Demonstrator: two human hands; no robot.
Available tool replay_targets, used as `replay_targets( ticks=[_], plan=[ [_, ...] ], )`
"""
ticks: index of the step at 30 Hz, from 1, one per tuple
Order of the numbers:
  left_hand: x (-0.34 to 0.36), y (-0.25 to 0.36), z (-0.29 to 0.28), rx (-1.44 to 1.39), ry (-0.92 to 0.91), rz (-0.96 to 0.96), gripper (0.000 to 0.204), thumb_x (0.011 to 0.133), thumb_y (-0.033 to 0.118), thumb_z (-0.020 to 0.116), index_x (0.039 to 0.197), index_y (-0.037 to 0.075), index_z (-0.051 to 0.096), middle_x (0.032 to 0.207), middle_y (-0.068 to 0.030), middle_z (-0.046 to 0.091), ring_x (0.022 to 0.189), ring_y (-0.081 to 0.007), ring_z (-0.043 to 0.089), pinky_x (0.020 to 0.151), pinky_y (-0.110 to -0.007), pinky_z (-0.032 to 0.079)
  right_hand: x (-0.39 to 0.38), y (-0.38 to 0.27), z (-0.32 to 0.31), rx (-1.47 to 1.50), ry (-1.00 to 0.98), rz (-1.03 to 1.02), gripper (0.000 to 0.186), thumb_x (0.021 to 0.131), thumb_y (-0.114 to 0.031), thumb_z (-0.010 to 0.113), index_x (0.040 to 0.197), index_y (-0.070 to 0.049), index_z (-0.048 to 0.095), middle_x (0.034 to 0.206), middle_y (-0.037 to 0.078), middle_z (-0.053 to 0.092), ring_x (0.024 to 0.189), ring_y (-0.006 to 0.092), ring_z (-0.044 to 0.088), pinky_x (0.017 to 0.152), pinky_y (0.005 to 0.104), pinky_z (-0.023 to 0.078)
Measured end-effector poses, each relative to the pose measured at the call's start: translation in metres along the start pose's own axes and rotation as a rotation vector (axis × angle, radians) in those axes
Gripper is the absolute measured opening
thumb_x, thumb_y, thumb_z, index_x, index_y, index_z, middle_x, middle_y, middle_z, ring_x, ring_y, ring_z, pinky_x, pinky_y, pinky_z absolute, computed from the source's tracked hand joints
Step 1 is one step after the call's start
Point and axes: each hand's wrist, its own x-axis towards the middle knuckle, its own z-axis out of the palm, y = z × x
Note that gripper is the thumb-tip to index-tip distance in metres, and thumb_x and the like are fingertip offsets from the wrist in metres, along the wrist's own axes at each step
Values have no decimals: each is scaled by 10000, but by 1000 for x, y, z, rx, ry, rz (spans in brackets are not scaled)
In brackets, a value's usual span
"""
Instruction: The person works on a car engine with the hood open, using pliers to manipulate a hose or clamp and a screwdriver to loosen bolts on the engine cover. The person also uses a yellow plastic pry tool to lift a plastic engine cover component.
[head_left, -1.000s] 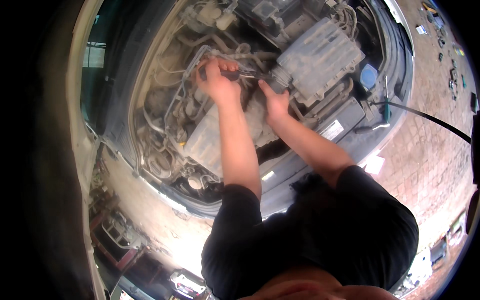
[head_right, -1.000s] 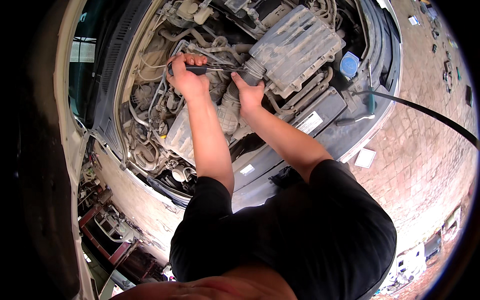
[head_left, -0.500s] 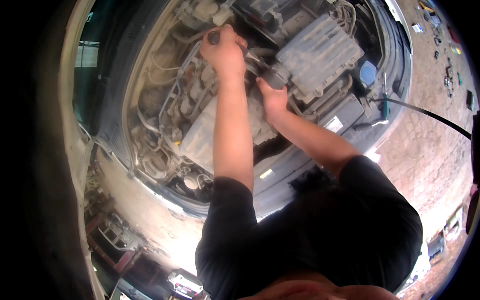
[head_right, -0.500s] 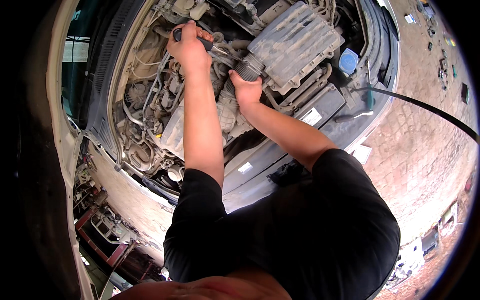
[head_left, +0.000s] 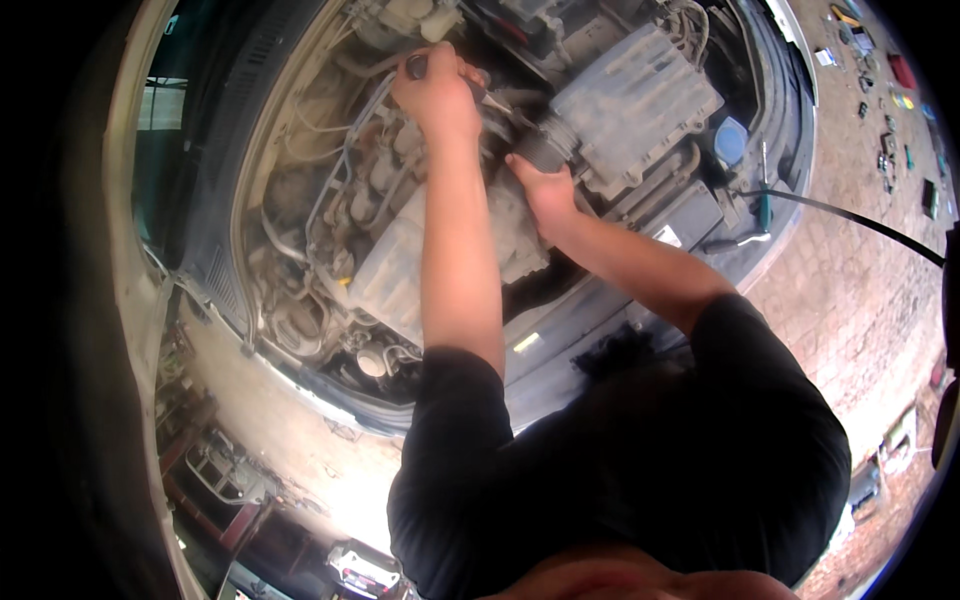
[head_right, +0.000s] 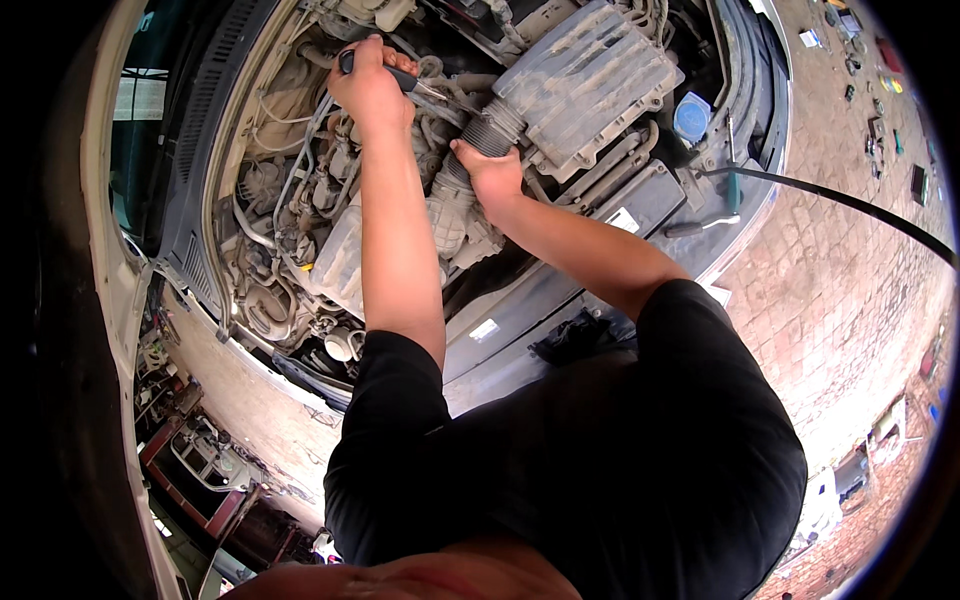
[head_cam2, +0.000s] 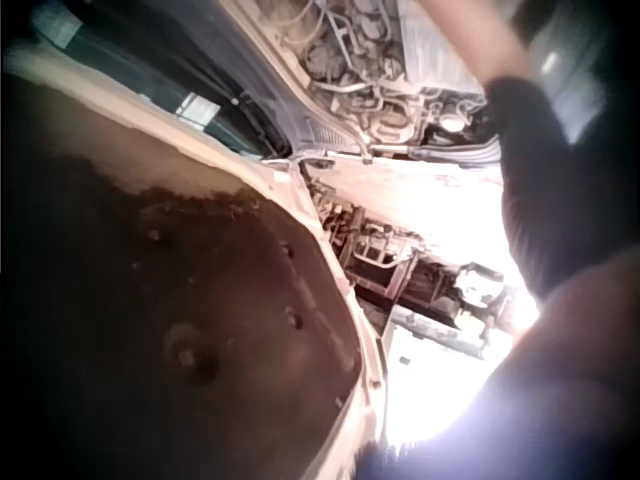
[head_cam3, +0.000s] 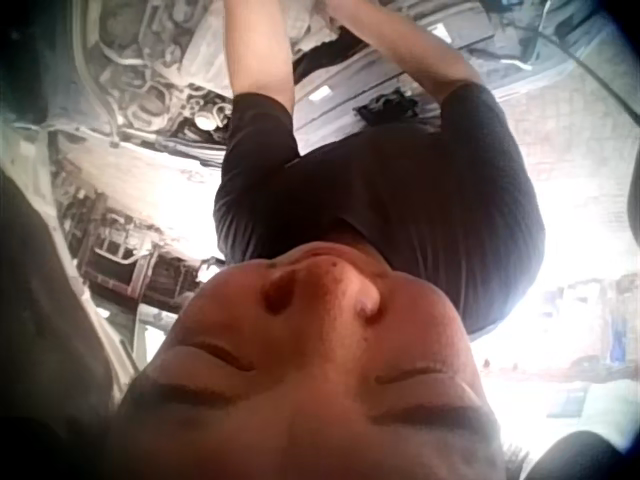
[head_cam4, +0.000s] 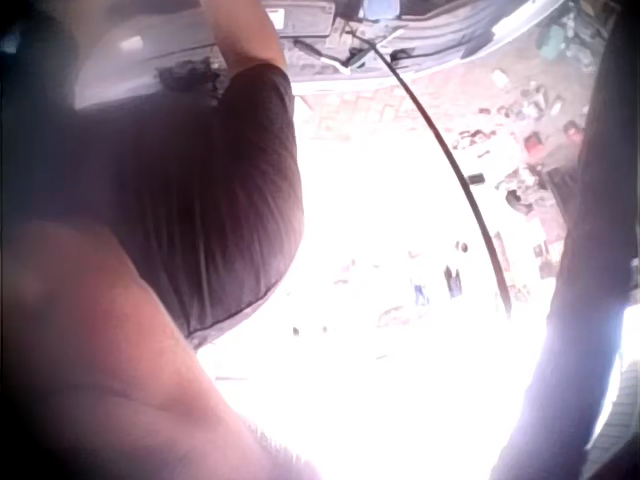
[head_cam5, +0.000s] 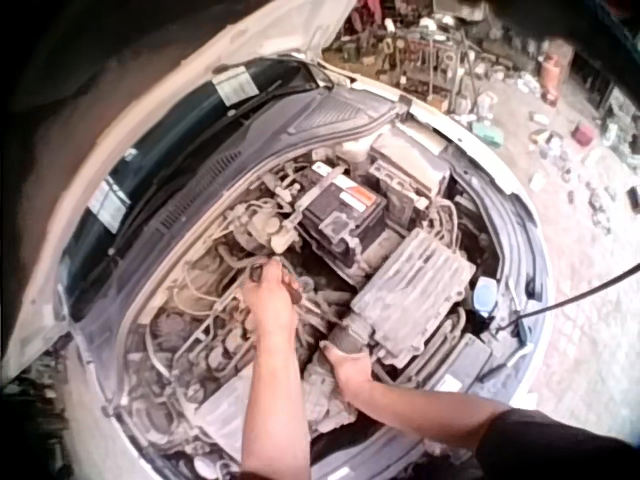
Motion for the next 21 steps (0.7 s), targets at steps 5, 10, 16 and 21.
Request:
replay_targets(
  ticks=[5, 10, 16, 21],
  plan=[
    [-1, 0, -12, -25, -12, 42, 117, 869, 16, 599, 813, 1, 497, 595, -86, 503, 462, -203, 501, 458, -395, 467, -11, -11, 6, -119, 88, -56, 694, 736, -307, 912, 1175, 55, 514, 1082, 114, 694, 963, 177, 651, 886, 312, 516],
    [-13, -3, -30, -120, 31, 60, 84, 882, 13, 584, 851, 14, 506, 612, -90, 512, 473, -204, 508, 473, -400, 483, 4, -5, -2, 91, 15, -75, 705, 788, -320, 876, 1217, 85, 489, 1091, 128, 645, 1006, 223, 630, 871, 379, 531],
    [-14, 13, -10, 7, 0, 26, 105, 840, -6, 605, 799, -12, 509, 591, -81, 548, 463, -179, 532, 468, -329, 466, 4, -29, 12, 278, 66, 102, 568, 770, -242, 888, 1148, 66, 597, 1094, 124, 652, 950, 241, 640, 811, 422, 553],
    [-11, 9, -10, -33, -49, 54, 90, 837, -2, 594, 825, -23, 508, 589, -90, 563, 457, -172, 539, 452, -320, 458, 10, -30, 1, 340, -35, 142, 521, 775, -225, 879, 1137, 47, 622, 1081, 129, 664, 919, 262, 648, 791, 443, 554]
  ],
)
